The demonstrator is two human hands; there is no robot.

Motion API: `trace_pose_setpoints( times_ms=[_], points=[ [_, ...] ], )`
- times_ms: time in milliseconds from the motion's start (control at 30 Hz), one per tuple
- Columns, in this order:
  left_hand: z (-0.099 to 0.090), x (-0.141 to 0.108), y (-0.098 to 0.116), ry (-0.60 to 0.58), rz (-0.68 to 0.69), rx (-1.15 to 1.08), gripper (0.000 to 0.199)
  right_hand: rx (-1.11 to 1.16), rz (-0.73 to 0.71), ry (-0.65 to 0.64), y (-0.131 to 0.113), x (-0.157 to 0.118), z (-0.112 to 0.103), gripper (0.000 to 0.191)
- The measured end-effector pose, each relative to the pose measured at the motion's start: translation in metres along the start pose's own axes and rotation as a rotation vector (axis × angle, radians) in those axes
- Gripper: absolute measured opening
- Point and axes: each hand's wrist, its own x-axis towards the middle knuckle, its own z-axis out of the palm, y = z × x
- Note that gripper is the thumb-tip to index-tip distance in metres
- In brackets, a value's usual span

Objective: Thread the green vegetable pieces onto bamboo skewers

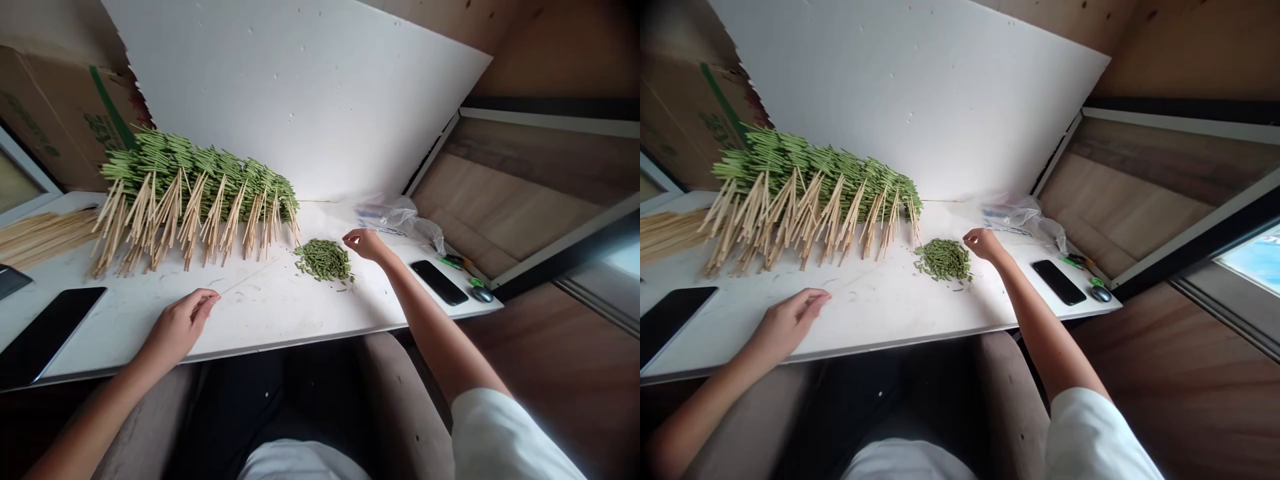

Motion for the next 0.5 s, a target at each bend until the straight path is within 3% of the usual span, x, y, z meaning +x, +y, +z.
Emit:
trace_pose_setpoints(
  times_ms=[133, 267, 500],
  points=[
    [0.006, -0.004, -0.010, 0.038, -0.016, -0.050, 0.042, -0.174, 0.069, -0.184, -0.006, 0.013, 0.004, 0.020],
    [0.004, -0.006, -0.011, 0.049, 0.013, -0.043, 0.041, -0.269, 0.130, -0.194, -0.013, 0.025, 0.012, 0.016],
    [0.002, -0.004, -0.003, 0.072, 0.066, -0.041, 0.040, -0.207, 0.162, -0.189, -0.014, 0.029, 0.013, 0.011]
  ],
)
